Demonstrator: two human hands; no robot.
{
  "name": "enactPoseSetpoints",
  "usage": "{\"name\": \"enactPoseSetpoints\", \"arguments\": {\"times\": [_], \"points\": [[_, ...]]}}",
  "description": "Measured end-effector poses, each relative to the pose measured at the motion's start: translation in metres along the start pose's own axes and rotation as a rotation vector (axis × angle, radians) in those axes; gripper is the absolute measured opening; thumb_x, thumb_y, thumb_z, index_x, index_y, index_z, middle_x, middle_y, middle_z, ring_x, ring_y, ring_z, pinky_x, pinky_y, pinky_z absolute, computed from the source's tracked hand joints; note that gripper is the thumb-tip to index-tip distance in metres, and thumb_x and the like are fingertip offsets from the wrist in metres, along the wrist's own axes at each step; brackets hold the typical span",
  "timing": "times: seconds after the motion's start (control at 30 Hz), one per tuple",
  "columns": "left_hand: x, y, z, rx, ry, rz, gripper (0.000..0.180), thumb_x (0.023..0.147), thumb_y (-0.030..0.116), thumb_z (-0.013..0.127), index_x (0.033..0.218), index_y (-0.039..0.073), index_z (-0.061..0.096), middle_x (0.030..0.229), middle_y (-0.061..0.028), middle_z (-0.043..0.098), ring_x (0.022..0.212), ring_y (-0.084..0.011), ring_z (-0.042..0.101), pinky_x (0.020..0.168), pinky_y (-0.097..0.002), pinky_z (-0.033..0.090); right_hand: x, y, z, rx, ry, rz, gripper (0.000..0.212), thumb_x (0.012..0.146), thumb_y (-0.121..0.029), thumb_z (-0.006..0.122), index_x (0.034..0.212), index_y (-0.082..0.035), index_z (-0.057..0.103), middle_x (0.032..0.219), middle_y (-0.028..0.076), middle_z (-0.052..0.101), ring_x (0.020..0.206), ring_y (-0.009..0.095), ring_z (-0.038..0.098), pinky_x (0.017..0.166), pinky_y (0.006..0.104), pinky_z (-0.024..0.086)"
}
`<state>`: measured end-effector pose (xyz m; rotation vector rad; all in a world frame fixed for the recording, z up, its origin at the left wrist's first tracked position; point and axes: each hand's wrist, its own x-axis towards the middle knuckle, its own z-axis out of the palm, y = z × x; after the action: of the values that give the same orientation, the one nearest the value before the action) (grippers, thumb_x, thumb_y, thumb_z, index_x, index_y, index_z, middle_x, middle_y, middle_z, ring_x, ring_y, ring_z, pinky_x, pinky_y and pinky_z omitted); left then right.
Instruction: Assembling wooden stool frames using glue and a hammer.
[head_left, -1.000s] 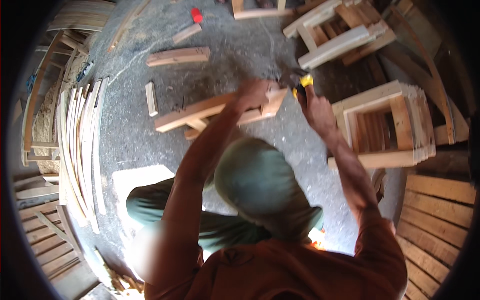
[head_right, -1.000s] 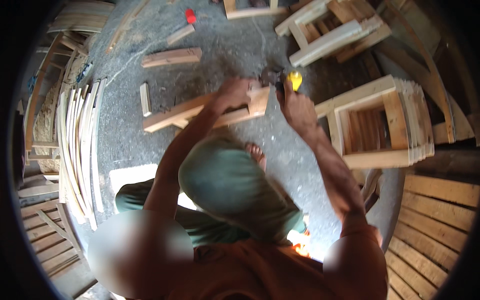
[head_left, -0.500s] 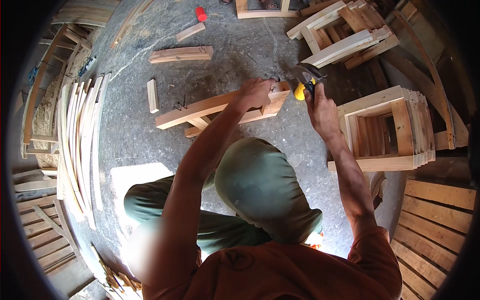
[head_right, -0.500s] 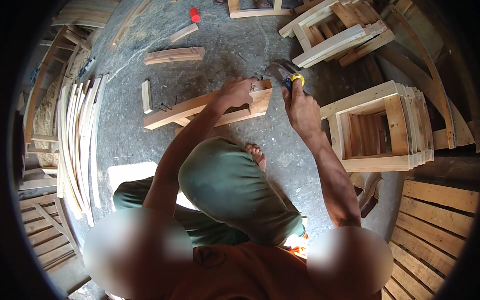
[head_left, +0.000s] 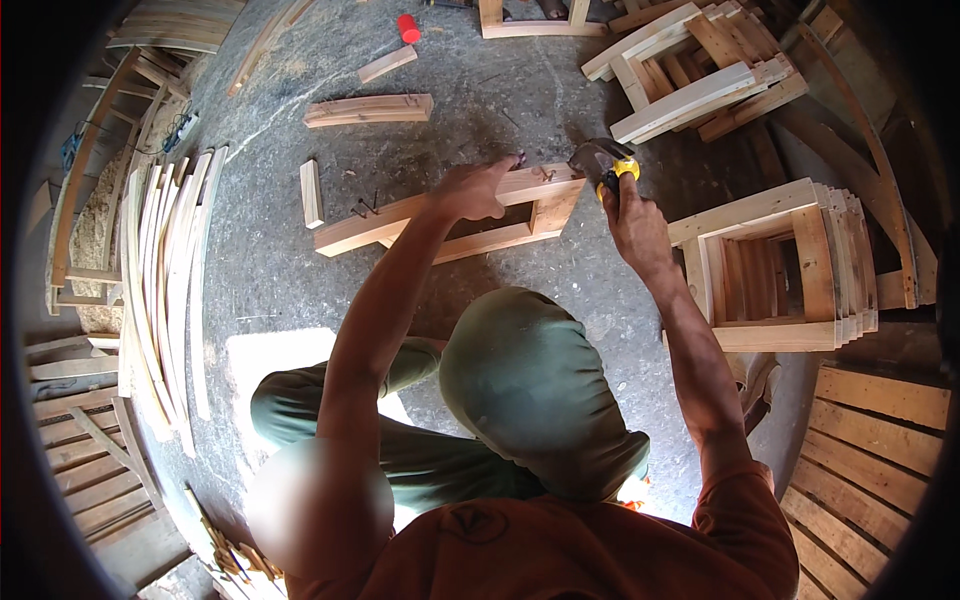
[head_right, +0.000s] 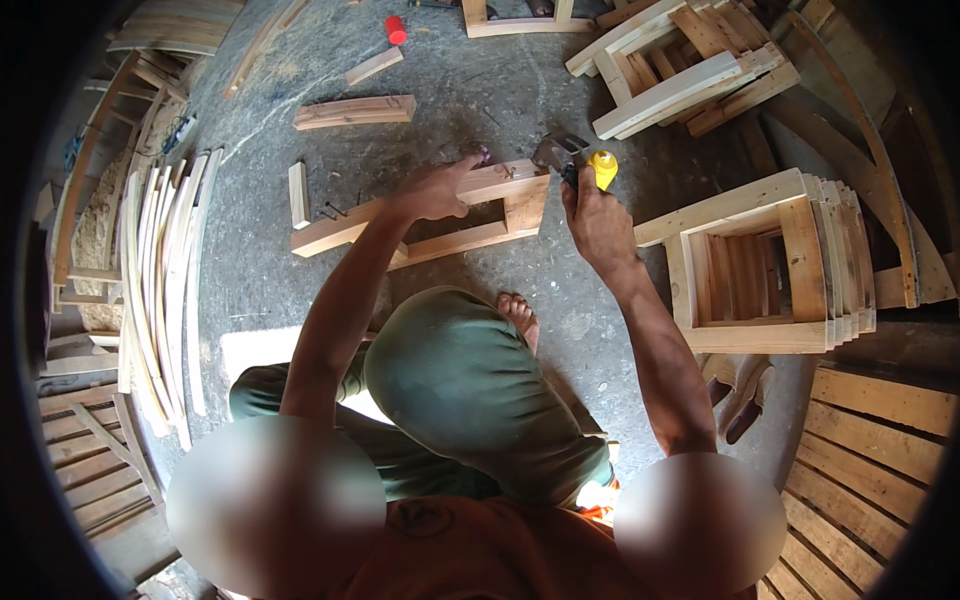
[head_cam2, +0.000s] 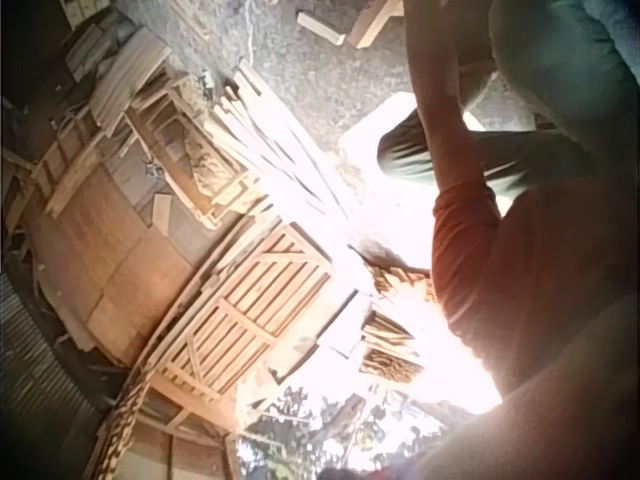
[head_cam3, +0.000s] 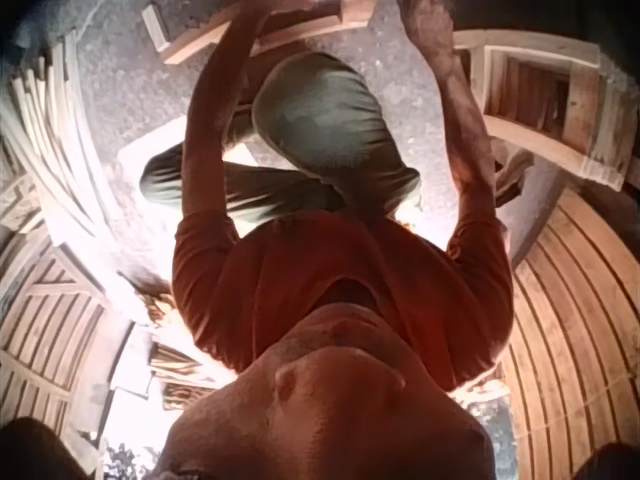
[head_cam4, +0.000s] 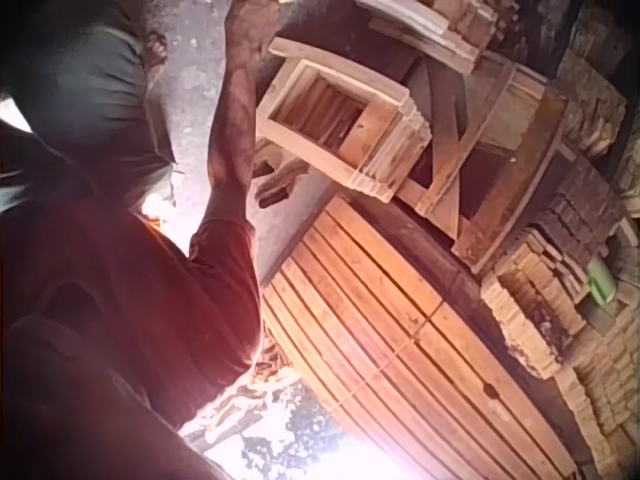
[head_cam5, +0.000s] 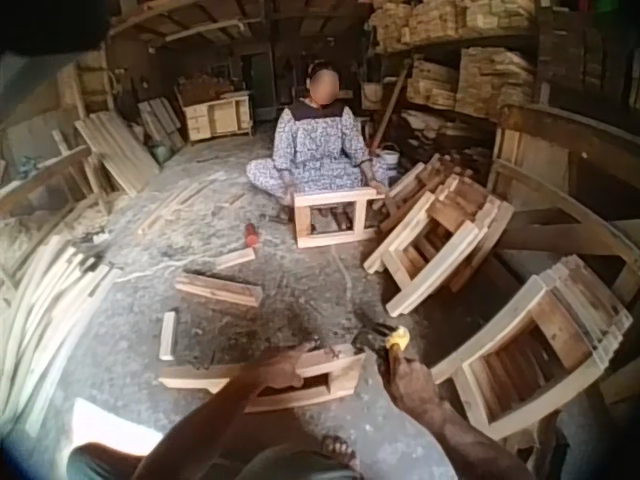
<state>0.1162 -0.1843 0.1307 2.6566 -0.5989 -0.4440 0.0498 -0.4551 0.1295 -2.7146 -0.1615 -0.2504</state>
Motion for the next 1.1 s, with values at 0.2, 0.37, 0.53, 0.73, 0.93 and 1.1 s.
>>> {"name": "enactPoseSetpoints", "arguments": {"times": [0.2, 0.37, 0.53, 0.73, 0.93, 1.1], "points": [[-0.006, -0.011, 0.002, 0.089, -0.049, -0.091, 0.084, 0.069, 0.027, 0.073, 0.146, 0.011, 0.045, 0.117, -0.0228, 0.068, 0.11, -0.0391, 0.064, 0.098, -0.0443, 0.049, 0.008, -0.007, -0.007, -0.024, -0.055, 0.024, 0.037, 0.102, -0.035, 0.052, 0.118, -0.002, 0.047, 0.068, 0.026, 0.065, 0.065, 0.049, 0.066, 0.056, 0.0577, 0.052], [-0.008, -0.01, 0.003, 0.08, -0.028, -0.085, 0.081, 0.068, 0.026, 0.073, 0.143, 0.005, 0.048, 0.111, -0.024, 0.069, 0.107, -0.0406, 0.065, 0.098, -0.0462, 0.05, 0.0, -0.022, -0.023, 0.084, 0.002, 0.015, 0.034, 0.102, -0.033, 0.053, 0.115, -0.002, 0.047, 0.066, 0.027, 0.063, 0.065, 0.05, 0.064, 0.054, 0.0579, 0.05], [-0.01, -0.008, 0.002, 0.064, -0.039, -0.092, 0.081, 0.068, 0.026, 0.073, 0.142, 0.005, 0.049, 0.11, -0.0244, 0.069, 0.106, -0.04, 0.066, 0.097, -0.0459, 0.05, -0.007, -0.056, -0.035, 0.166, 0.055, -0.035, 0.03, 0.102, -0.032, 0.054, 0.11, -0.004, 0.046, 0.064, 0.028, 0.061, 0.062, 0.051, 0.062, 0.052, 0.059, 0.047], [-0.006, -0.014, 0.007, 0.065, 0.009, -0.068, 0.076, 0.067, 0.026, 0.074, 0.139, 0.008, 0.053, 0.109, -0.0233, 0.069, 0.104, -0.0386, 0.066, 0.094, -0.0463, 0.051, -0.001, -0.075, -0.063, 0.152, 0.114, -0.101, 0.025, 0.103, -0.028, 0.054, 0.108, -0.005, 0.046, 0.062, 0.024, 0.06, 0.059, 0.046, 0.064, 0.051, 0.0541, 0.049], [-0.016, -0.005, -0.002, 0.06, 0.053, -0.057, 0.07, 0.068, 0.025, 0.074, 0.133, 0.007, 0.057, 0.109, -0.0244, 0.068, 0.103, -0.0397, 0.066, 0.091, -0.047, 0.052, -0.003, -0.078, -0.06, -0.017, -0.221, -0.081, 0.026, 0.1, -0.03, 0.057, 0.102, -0.007, 0.046, 0.069, 0.027, 0.064, 0.065, 0.05, 0.063, 0.055, 0.0596, 0.05], [-0.014, -0.005, -0.011, 0.023, -0.075, -0.067, 0.07, 0.068, 0.026, 0.073, 0.134, 0.007, 0.056, 0.107, -0.025, 0.069, 0.103, -0.0398, 0.066, 0.092, -0.0466, 0.052, 0.0, -0.08, -0.071, 0.209, 0.406, -0.111, 0.025, 0.1, -0.026, 0.059, 0.112, -0.006, 0.05, 0.07, 0.028, 0.063, 0.066, 0.051, 0.063, 0.055, 0.0531, 0.051]]}}
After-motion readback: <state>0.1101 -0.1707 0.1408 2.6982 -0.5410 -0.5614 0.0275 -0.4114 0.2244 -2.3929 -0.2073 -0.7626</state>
